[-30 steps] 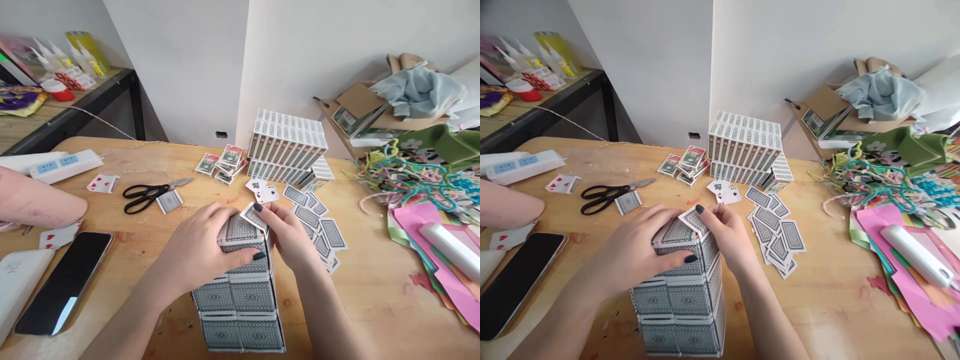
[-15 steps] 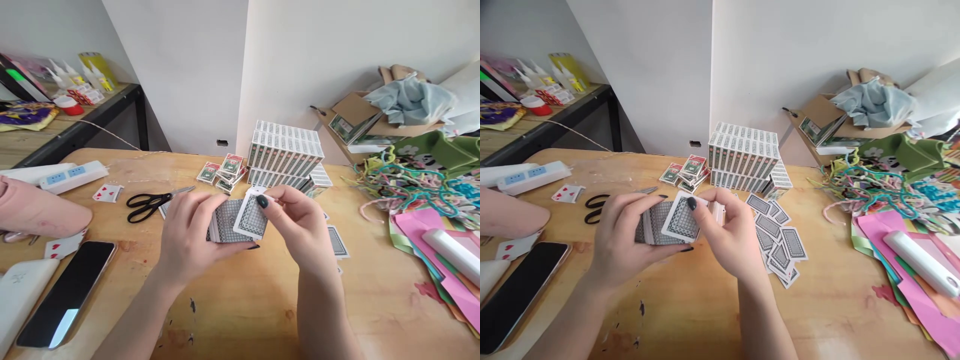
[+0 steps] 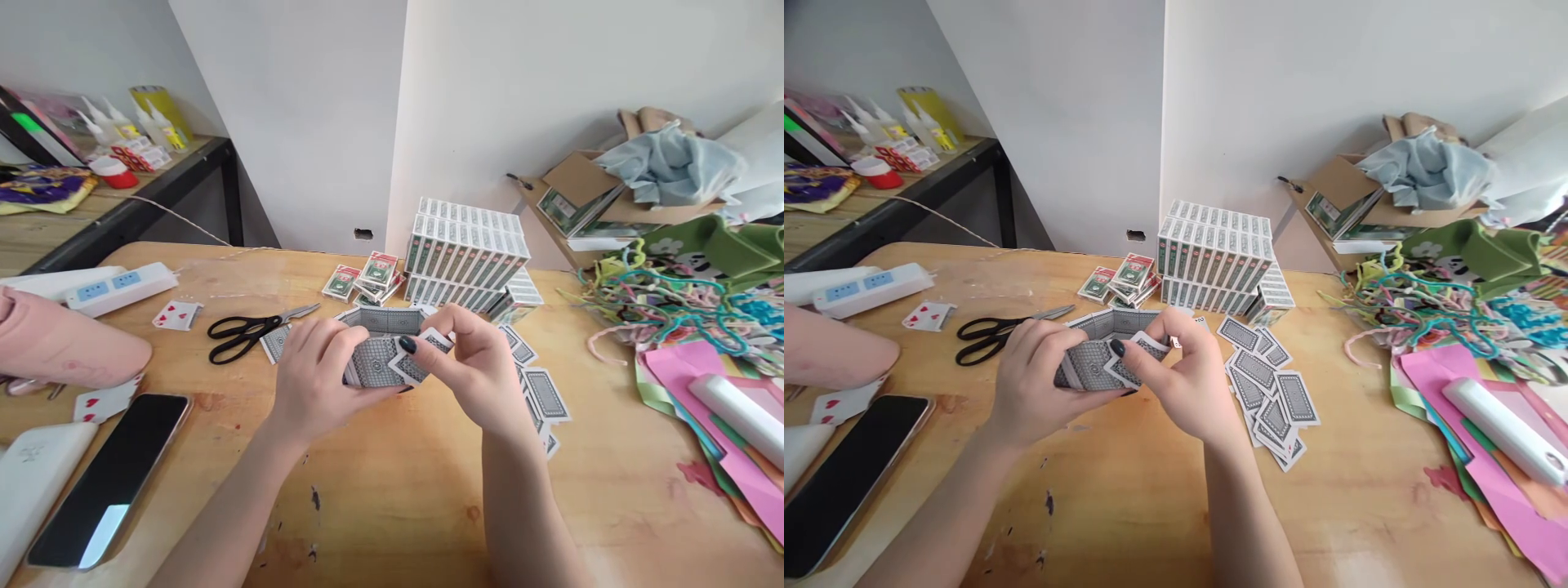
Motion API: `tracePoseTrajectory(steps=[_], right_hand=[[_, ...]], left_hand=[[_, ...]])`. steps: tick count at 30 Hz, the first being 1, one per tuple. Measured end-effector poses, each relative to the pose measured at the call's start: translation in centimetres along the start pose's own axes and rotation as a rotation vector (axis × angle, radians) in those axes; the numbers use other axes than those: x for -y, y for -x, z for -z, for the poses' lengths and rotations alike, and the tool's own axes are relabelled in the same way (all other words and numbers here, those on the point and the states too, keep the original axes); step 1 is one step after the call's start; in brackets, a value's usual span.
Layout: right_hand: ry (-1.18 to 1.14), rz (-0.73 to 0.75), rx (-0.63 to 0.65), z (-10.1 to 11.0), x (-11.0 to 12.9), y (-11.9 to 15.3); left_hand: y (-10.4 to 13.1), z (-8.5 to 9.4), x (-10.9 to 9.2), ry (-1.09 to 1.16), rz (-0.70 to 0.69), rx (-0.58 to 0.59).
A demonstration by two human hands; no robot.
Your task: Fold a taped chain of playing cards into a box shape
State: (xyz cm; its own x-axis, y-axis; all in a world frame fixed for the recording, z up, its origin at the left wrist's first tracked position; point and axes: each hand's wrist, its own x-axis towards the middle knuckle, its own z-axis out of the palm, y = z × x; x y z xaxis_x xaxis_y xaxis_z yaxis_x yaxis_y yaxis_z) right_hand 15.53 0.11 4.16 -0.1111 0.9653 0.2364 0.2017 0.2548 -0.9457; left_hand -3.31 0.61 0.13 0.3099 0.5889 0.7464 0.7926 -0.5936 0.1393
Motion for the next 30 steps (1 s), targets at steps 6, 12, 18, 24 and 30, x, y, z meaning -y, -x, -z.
tracePoseTrajectory(steps=[6, 12, 18, 24, 30], right_hand=[[-0.049, -0.006, -0.097, -0.5, -0.3, 0.0], [-0.111, -0.016, -0.24, -1.5, 0.2, 0.1], [-0.147, -0.041, -0.298, -1.9, 0.7, 0.1], [-0.189, -0.03, -0.326, -2.1, 0.3, 0.0], [-0.19, -0.007, -0.377, -2.5, -0.2, -0.1]], left_hand=[[0.2, -0.3, 0.0, 0.006, 0.075, -0.047], [0.1, -0.4, -0.6, -0.022, 0.14, -0.106], [0.2, -0.7, -0.8, -0.042, 0.157, -0.121], [0.3, -0.9, -0.9, -0.046, 0.151, -0.152], [0.8, -1.3, -1.1, -0.074, 0.197, -0.171]])
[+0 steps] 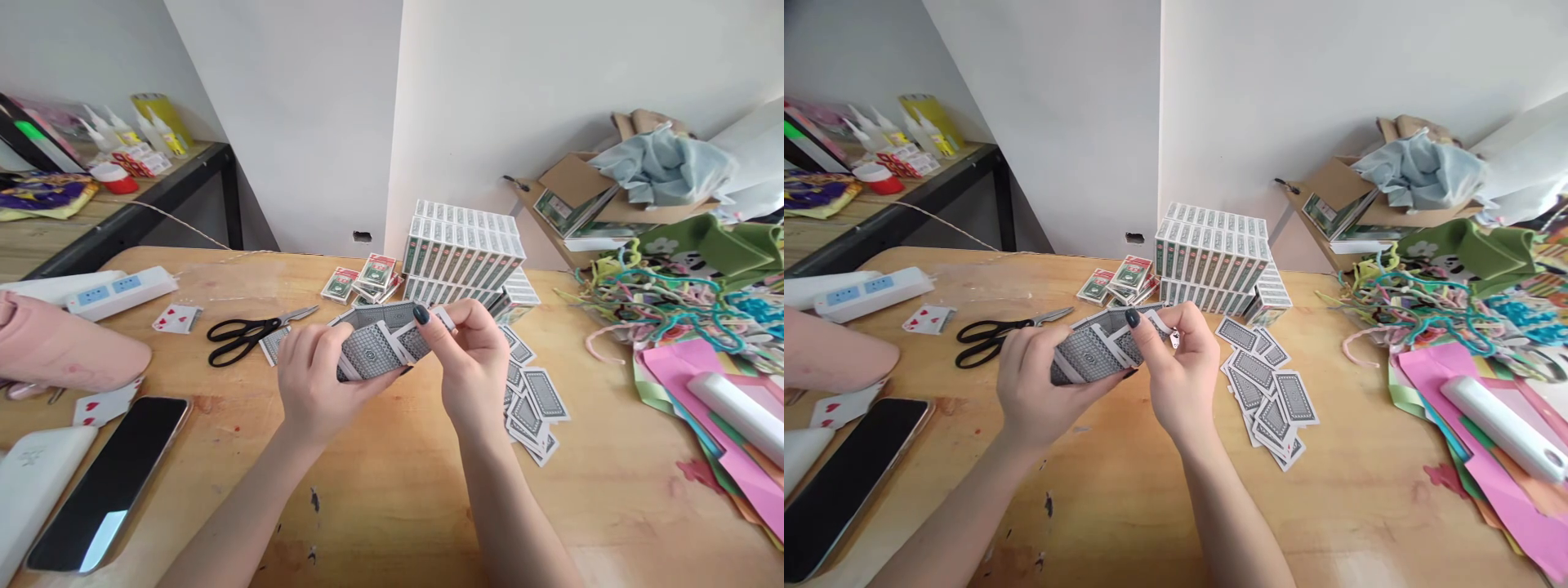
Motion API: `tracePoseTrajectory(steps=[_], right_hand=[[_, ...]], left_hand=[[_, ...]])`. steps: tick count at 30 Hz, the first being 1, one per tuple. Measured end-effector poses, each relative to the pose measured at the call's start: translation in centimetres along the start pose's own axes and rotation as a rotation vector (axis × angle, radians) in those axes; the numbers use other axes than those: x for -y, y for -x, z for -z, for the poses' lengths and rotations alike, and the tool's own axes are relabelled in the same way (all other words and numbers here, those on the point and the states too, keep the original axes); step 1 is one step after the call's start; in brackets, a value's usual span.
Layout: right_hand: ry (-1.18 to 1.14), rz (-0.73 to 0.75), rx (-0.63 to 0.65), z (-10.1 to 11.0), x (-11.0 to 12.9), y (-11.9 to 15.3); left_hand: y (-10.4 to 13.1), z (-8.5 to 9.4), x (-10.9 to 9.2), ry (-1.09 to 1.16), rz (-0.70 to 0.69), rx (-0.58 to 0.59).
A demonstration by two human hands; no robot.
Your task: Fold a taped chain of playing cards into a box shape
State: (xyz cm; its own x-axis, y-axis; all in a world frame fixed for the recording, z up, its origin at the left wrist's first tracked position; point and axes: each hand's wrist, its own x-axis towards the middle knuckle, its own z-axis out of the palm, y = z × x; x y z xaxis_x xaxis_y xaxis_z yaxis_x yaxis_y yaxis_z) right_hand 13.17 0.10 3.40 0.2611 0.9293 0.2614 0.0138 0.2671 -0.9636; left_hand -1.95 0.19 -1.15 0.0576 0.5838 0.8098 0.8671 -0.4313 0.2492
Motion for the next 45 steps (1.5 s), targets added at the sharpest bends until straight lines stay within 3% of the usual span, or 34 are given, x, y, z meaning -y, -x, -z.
tracePoseTrajectory(steps=[8, 16, 24, 30, 39, 45], right_hand=[[0.004, 0.033, -0.04, -0.3, -0.2, 0.1], [0.217, 0.198, 0.198, 0.5, 0.2, -0.5], [0.267, 0.232, 0.227, 1.3, 0.0, -0.7], [0.354, 0.201, 0.292, 2.3, 0.3, -0.8], [0.422, 0.05, 0.358, 3.1, 0.7, -1.2], [0.484, 0.108, 0.384, 3.4, 0.6, -1.2]], left_hand=[[0.1, -0.1, -0.4, -0.019, 0.019, -0.039], [-0.4, 0.4, -0.2, 0.016, -0.043, 0.04], [-0.6, 0.6, 0.4, 0.036, -0.072, 0.112], [-0.6, 0.1, 0.8, 0.051, -0.166, 0.041], [-0.8, 0.0, 1.4, 0.062, -0.251, 0.067], [-0.8, 0.0, 1.9, 0.076, -0.317, 0.094]])
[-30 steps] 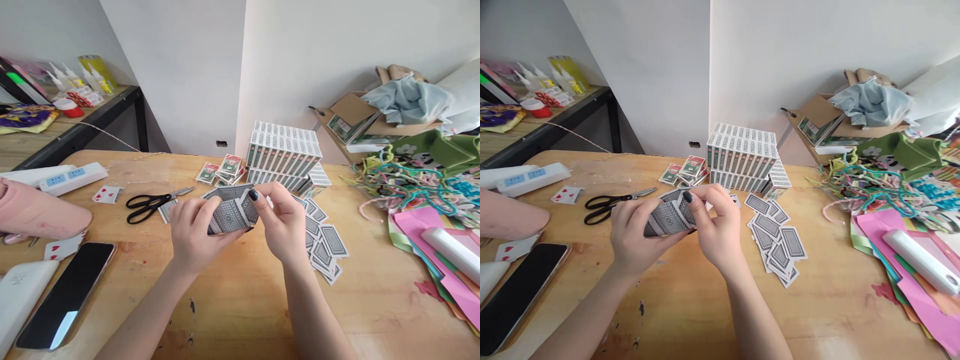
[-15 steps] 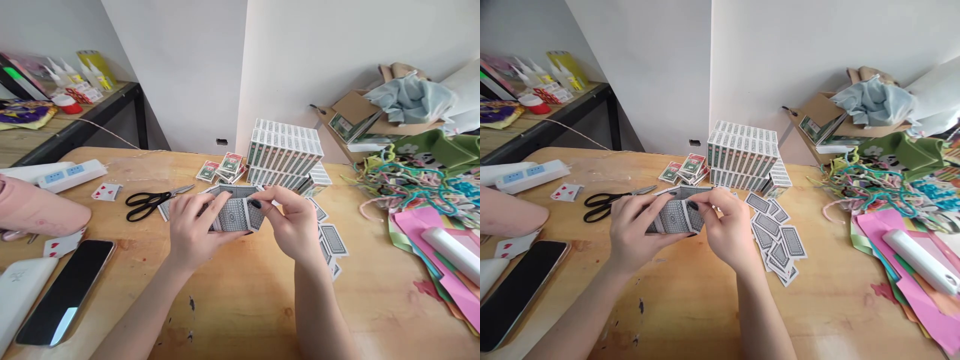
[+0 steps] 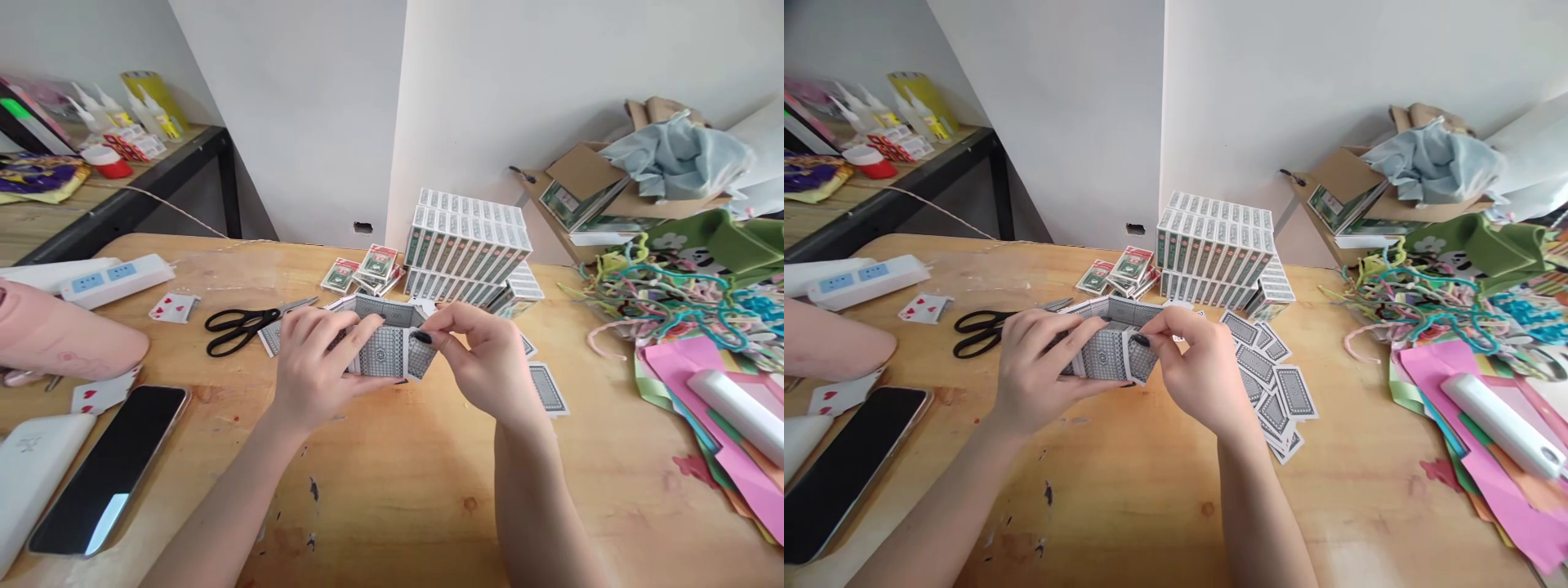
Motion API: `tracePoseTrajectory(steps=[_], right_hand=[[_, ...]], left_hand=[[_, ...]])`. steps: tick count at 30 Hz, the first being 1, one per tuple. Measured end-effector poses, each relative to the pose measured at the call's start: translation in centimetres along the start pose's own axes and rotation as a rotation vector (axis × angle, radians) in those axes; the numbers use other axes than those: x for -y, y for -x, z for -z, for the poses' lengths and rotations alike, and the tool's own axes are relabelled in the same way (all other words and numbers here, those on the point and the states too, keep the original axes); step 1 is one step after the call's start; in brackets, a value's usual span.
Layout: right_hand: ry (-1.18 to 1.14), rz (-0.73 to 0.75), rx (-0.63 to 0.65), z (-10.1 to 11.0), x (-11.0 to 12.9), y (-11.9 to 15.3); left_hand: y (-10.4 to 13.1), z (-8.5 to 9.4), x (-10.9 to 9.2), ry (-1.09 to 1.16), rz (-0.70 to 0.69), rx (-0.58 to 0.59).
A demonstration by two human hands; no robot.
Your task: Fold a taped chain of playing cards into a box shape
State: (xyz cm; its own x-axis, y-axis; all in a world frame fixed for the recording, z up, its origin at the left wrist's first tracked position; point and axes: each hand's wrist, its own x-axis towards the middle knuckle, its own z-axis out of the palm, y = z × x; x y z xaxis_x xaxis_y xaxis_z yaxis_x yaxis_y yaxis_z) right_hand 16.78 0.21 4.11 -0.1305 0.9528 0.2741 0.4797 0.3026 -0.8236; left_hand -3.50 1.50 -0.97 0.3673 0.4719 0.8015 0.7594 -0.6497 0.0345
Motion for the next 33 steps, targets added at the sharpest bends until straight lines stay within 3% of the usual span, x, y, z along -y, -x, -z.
tracePoseTrajectory(steps=[18, 22, 27, 33], right_hand=[[0.175, 0.004, 0.185, 1.4, 0.4, -0.4], [0.058, 0.036, 0.252, 1.8, -0.5, -0.6], [-0.247, 0.064, 0.322, 1.3, -1.8, -1.0], [-0.263, 0.023, 0.315, 0.5, -1.0, -1.1]], left_hand=[[-0.4, 0.1, -0.5, 0.036, -0.03, 0.055], [-0.3, 0.2, 0.0, 0.055, -0.005, 0.037], [-0.3, 0.4, 0.5, 0.084, 0.013, 0.057], [-0.1, 0.4, 0.4, 0.095, -0.023, 0.112]])
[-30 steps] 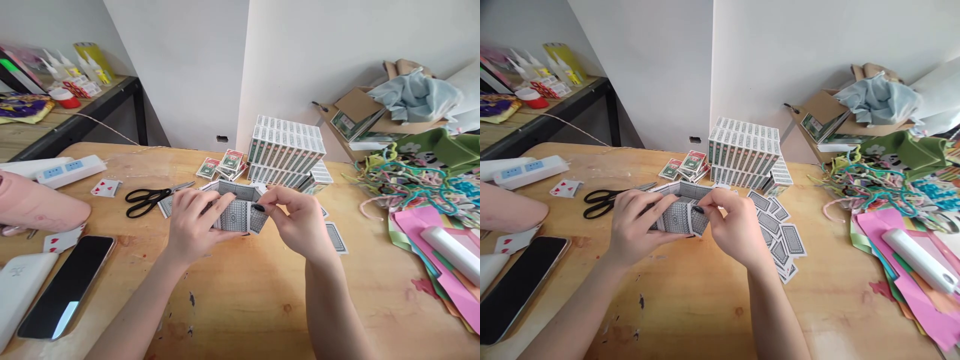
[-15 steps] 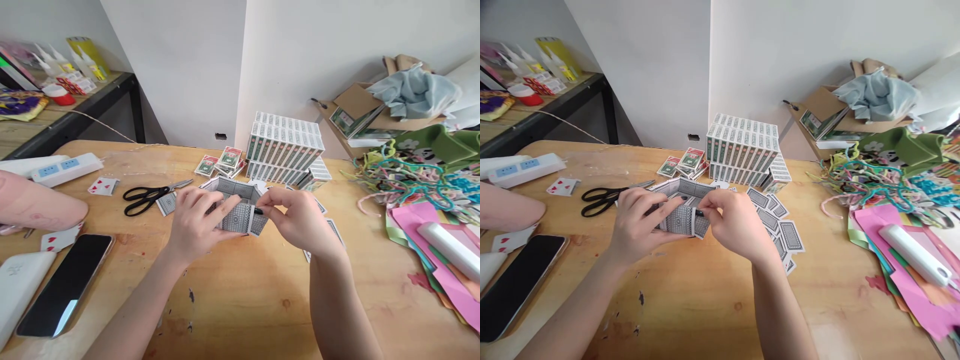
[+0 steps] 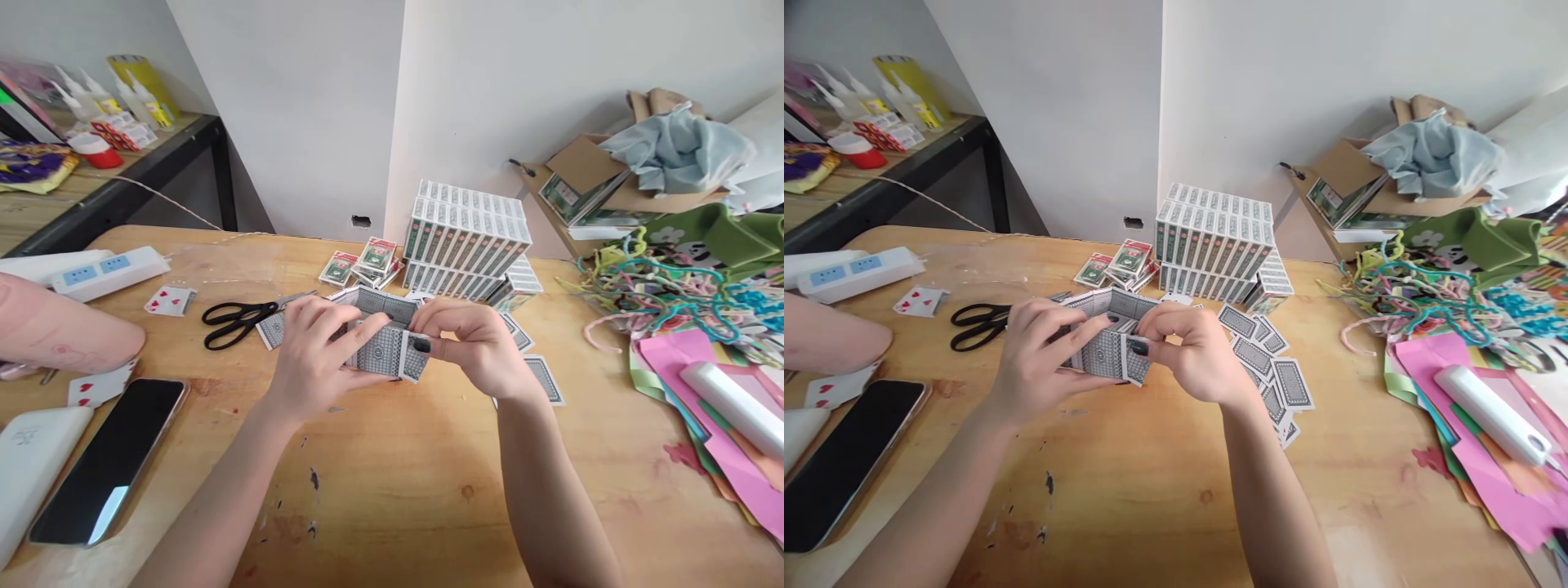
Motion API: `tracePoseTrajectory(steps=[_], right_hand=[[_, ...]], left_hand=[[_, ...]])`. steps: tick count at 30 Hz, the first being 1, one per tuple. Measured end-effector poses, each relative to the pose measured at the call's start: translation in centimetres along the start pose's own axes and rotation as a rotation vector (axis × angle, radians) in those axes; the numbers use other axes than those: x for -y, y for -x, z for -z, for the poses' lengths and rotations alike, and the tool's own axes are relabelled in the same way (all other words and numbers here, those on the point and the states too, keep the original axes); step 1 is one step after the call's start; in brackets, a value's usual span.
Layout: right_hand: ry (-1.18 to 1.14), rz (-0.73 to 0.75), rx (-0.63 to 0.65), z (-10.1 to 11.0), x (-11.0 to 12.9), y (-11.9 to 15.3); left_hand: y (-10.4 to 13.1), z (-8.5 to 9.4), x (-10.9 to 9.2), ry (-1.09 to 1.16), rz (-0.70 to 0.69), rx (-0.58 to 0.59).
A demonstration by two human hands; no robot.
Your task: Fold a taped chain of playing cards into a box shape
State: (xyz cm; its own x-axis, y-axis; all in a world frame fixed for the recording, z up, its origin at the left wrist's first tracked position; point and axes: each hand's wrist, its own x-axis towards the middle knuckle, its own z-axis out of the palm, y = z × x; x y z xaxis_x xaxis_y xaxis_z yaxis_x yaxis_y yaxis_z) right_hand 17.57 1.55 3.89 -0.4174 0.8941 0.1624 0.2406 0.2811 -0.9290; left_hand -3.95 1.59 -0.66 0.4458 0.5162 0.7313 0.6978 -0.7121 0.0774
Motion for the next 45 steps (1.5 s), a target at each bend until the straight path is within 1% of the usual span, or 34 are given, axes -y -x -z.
tracePoseTrajectory(steps=[3, 6, 8, 10, 12, 15, 18, 21, 26, 32, 38, 41, 45], right_hand=[[0.051, 0.037, 0.018, -0.2, 0.4, 0.1], [0.116, 0.051, 0.066, 0.3, 0.4, 0.2], [0.095, 0.06, 0.124, 0.8, 0.0, 0.2], [0.015, 0.07, 0.16, 1.3, -0.7, 0.1], [-0.062, 0.061, 0.152, 1.5, -1.5, -0.2], [-0.109, 0.018, 0.092, 1.2, -2.4, -0.6], [-0.155, -0.012, 0.046, 0.6, -2.8, -0.9], [-0.194, -0.016, 0.034, 0.3, -2.8, -1.0], [-0.19, 0.005, 0.09, 0.4, -2.6, -0.9], [-0.365, -0.041, 0.215, 0.7, -2.5, -0.9], [-0.306, 0.004, 0.24, 0.7, -2.3, -0.5], [-0.305, -0.021, 0.249, 0.8, -2.5, -0.5], [-0.306, -0.071, 0.222, 0.7, -2.9, -0.7]], left_hand=[[0.2, -0.1, -0.1, -0.011, -0.019, 0.033], [0.3, -0.2, 0.0, -0.01, -0.022, 0.041], [0.3, -0.2, 0.1, -0.009, -0.021, 0.032], [0.1, -0.1, 0.2, -0.009, -0.015, 0.021], [0.0, 0.0, 0.2, -0.008, -0.012, 0.011], [-0.3, 0.1, 0.2, -0.014, -0.017, 0.005], [-0.3, 0.1, 0.2, -0.021, -0.018, 0.001], [-0.1, 0.0, 0.2, -0.032, -0.015, 0.01], [0.2, 0.1, 0.3, -0.028, -0.041, 0.048], [0.2, 0.1, 0.2, 0.049, -0.049, 0.021], [0.4, 0.0, 0.4, 0.051, -0.084, 0.065], [0.3, 0.0, 0.2, 0.048, -0.086, 0.064], [0.3, 0.1, 0.0, 0.043, -0.079, 0.06]])
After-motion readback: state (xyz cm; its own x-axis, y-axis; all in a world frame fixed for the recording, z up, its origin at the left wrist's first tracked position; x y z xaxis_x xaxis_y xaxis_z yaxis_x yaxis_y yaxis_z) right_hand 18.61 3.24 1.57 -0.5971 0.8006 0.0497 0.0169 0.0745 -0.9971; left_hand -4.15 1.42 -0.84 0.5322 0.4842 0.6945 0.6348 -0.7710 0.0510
